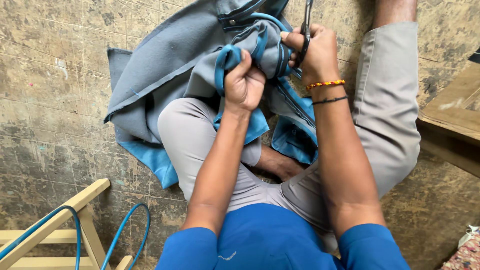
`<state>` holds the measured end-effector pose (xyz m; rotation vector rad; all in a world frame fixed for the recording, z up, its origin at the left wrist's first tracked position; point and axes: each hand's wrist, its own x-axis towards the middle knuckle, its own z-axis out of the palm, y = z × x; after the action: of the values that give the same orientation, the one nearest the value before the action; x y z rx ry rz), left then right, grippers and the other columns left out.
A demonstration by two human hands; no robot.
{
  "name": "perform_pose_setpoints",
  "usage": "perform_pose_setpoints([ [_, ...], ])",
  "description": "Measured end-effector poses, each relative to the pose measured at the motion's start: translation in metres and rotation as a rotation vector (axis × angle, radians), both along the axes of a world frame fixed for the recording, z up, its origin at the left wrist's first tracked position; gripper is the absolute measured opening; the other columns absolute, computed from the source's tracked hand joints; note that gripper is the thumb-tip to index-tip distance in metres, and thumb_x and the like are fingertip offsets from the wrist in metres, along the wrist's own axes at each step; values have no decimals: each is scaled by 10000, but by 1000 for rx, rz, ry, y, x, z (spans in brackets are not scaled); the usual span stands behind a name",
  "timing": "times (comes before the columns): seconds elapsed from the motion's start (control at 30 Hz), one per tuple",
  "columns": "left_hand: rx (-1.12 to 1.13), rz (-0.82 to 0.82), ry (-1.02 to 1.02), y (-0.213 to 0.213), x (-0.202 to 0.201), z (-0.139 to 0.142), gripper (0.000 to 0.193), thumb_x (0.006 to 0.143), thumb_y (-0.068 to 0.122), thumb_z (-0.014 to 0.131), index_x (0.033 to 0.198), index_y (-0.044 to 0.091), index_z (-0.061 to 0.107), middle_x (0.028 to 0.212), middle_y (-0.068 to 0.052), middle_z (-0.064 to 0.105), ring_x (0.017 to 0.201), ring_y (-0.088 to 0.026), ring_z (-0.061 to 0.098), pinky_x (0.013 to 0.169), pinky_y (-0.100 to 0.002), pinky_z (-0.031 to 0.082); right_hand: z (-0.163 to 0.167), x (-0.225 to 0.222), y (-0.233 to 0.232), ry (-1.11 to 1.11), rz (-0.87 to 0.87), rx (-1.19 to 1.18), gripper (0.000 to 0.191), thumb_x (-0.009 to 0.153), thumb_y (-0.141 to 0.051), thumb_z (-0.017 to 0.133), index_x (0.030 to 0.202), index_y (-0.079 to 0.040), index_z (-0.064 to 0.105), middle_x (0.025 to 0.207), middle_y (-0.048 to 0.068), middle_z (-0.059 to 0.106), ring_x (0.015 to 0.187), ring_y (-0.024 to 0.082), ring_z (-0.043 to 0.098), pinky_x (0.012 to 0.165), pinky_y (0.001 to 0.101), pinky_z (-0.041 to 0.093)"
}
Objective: The person sits on the floor and uses shears to cut a strip of fabric from a larger piece of blue material. The person holds the fabric with one hand and cuts along the edge with the other, removing a long strip.
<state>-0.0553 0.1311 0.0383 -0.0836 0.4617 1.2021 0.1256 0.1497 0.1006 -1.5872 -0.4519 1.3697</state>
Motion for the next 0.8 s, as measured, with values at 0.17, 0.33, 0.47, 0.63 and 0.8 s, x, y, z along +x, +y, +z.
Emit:
perform_pose_setpoints([
  [0.17, 8, -159, 191, 28, 10, 8, 61, 973, -6, 726, 1028, 2, 702, 1052, -104, 733, 1035, -232, 697, 987, -386, 558, -12, 13, 20, -150, -33, 169, 277, 850, -6, 869, 927, -18, 602, 717, 59, 673, 490, 113, 614, 419, 256, 497],
  [0.33, -208, -118, 132, 57, 27, 11, 217, 919, 104, 743, 1093, -24, 717, 1096, -119, 741, 1035, -221, 695, 970, -349, 546, -19, 19, 34, -228, 13, 206, 291, 870, -9, 878, 920, -15, 591, 735, 52, 676, 514, 109, 627, 434, 257, 514],
  [0.47, -171, -38, 176, 61, 28, -3, 272, 931, 129, 774, 1157, -8, 711, 1186, -111, 717, 1115, -201, 669, 1027, -337, 526, -21, 12, 40, -241, -23, 164, 274, 851, -14, 875, 887, -23, 603, 713, 42, 668, 494, 108, 614, 419, 258, 499],
  [0.63, -135, -75, 247, 58, 29, -31, 277, 896, 164, 797, 1121, 17, 729, 1138, -48, 732, 1100, -143, 661, 1038, -279, 502, 2, 16, 25, -718, 73, 154, 279, 994, -137, 893, 919, -43, 641, 740, 19, 697, 556, 75, 656, 466, 230, 501],
  [0.8, -226, -170, 355, 53, 26, -25, 128, 965, 197, 753, 989, 74, 727, 918, 24, 645, 810, -111, 563, 790, -346, 462, 56, -9, -66, -344, 38, 116, 165, 1082, -112, 695, 1003, -27, 579, 866, 67, 694, 703, 106, 666, 624, 250, 554],
])
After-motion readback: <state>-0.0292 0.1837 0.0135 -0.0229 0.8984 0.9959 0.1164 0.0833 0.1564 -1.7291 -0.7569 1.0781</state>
